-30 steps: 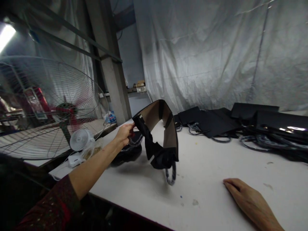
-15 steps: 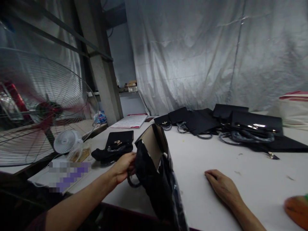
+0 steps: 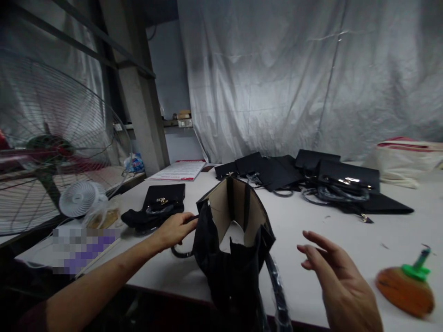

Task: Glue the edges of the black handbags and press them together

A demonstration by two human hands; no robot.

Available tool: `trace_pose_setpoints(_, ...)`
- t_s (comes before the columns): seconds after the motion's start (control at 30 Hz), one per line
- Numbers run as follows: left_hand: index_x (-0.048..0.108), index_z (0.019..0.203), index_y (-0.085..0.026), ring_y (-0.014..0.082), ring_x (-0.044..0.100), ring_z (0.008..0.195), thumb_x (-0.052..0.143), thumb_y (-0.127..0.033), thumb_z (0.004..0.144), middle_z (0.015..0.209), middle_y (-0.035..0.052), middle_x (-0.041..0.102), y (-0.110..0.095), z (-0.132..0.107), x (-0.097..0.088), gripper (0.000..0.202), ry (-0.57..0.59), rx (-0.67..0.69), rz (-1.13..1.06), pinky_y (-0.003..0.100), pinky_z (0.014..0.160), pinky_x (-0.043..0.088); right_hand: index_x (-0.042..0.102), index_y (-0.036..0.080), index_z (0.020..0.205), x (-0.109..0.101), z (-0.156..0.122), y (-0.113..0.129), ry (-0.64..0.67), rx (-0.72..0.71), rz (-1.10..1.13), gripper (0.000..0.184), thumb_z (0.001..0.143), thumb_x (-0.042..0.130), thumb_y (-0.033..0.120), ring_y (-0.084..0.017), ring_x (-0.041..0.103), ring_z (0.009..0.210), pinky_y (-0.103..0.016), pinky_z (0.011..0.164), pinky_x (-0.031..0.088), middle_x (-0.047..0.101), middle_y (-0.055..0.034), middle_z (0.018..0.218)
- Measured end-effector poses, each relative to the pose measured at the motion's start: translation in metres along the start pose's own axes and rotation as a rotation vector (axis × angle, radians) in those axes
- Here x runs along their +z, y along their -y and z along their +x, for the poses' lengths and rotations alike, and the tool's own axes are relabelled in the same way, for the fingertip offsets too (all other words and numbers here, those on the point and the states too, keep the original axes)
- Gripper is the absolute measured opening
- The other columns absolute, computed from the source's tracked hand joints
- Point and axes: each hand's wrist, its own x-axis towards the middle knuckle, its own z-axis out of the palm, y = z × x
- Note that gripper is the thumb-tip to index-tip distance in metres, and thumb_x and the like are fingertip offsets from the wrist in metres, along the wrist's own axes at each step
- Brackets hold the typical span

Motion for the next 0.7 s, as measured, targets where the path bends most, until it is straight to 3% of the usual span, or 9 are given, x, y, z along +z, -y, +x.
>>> trace_pose_setpoints(0.07,0.067,0.098,-0.019,0.0272,0.065,0.081,0.044,-0.067,0.080,0.079,0.0089,0.067,0.001,0.007,-0.002,0.056,-0.078,0.069,0.216,0.032,0.067,0.047,0.057,0.033,0.123,-0.010,-0.012,0.022,0.010,-0.092,-0.035,0.047,0.083,0.052,0.056,-0.028,0.066,0.094,-0.045,0.086,0.053,0.067,-0.0051,0.111)
trace_pose_setpoints(0.13,0.063,0.111,-0.019,0.0307,0.064,0.089,0.044,-0.066,0.081,0.087,0.0109,0.068,-0.001,0.013,0.000,0.059,-0.112,0.093,0.326,0.036,0.076,0.047,0.059,0.032,0.117,-0.014,-0.018,0.043,0.074,-0.314,-0.097,0.038,0.084,0.053,0.050,-0.028,0.061,0.106,-0.046,0.094,0.050,0.062,-0.0048,0.121)
trace_pose_setpoints(0.23,0.056,0.120,-0.017,0.0294,0.063,0.095,0.048,-0.059,0.082,0.105,0.0126,0.065,-0.009,0.021,0.003,0.057,-0.149,0.148,0.320,0.036,0.083,0.047,0.066,0.030,0.104,-0.010,-0.020,0.075,0.210,-0.656,-0.177,0.026,0.085,0.054,0.043,-0.029,0.056,0.113,-0.046,0.098,0.047,0.060,-0.0055,0.124)
trace_pose_setpoints(0.3,0.050,0.126,-0.016,0.0274,0.059,0.107,0.057,-0.045,0.079,0.124,0.0133,0.056,-0.015,0.028,0.004,0.056,-0.228,0.214,0.231,0.034,0.092,0.045,0.067,0.030,0.102,-0.002,-0.023,0.095,0.289,-0.772,-0.193,0.023,0.084,0.056,0.038,-0.028,0.056,0.112,-0.044,0.095,0.049,0.060,-0.0061,0.121)
trace_pose_setpoints(0.4,0.050,0.125,-0.015,0.0228,0.057,0.109,0.059,-0.025,0.073,0.121,0.0101,0.059,-0.022,0.041,0.006,0.054,-0.222,0.272,-0.012,0.030,0.093,0.044,0.064,0.029,0.109,0.010,-0.034,0.121,0.490,-0.806,-0.174,0.025,0.088,0.053,0.033,-0.024,0.060,0.106,-0.035,0.086,0.053,0.060,-0.0071,0.121)
trace_pose_setpoints(0.5,0.056,0.115,-0.016,0.0192,0.062,0.093,0.054,-0.017,0.073,0.100,0.0049,0.067,-0.025,0.049,0.009,0.042,-0.096,0.261,-0.230,0.027,0.080,0.048,0.064,0.027,0.109,0.025,-0.051,0.137,0.970,-0.762,-0.212,0.024,0.088,0.053,0.030,-0.017,0.065,0.089,-0.025,0.074,0.054,0.065,-0.0051,0.110)
trace_pose_setpoints(0.57,0.056,0.113,-0.017,0.0186,0.061,0.090,0.053,-0.017,0.072,0.096,0.0035,0.068,-0.025,0.050,0.012,0.041,-0.077,0.254,-0.285,0.026,0.077,0.048,0.066,0.025,0.103,0.037,-0.057,0.142,1.202,-0.717,-0.402,0.022,0.082,0.062,0.030,-0.018,0.066,0.084,-0.025,0.071,0.053,0.069,-0.0036,0.100)
trace_pose_setpoints(0.63,0.056,0.114,-0.017,0.0185,0.061,0.090,0.054,-0.016,0.072,0.097,0.0026,0.068,-0.024,0.049,0.013,0.043,-0.084,0.266,-0.287,0.026,0.077,0.048,0.067,0.021,0.099,0.050,-0.055,0.144,1.252,-0.671,-0.682,0.025,0.076,0.067,0.031,-0.024,0.067,0.083,-0.031,0.070,0.053,0.070,-0.0063,0.095)
trace_pose_setpoints(0.7,0.055,0.114,-0.017,0.0183,0.060,0.090,0.054,-0.016,0.071,0.097,0.0024,0.068,-0.025,0.046,0.014,0.043,-0.088,0.284,-0.269,0.026,0.078,0.048,0.069,0.016,0.099,0.063,-0.042,0.143,1.201,-0.663,-0.919,0.028,0.077,0.065,0.033,-0.029,0.067,0.083,-0.039,0.072,0.053,0.071,-0.0119,0.093)
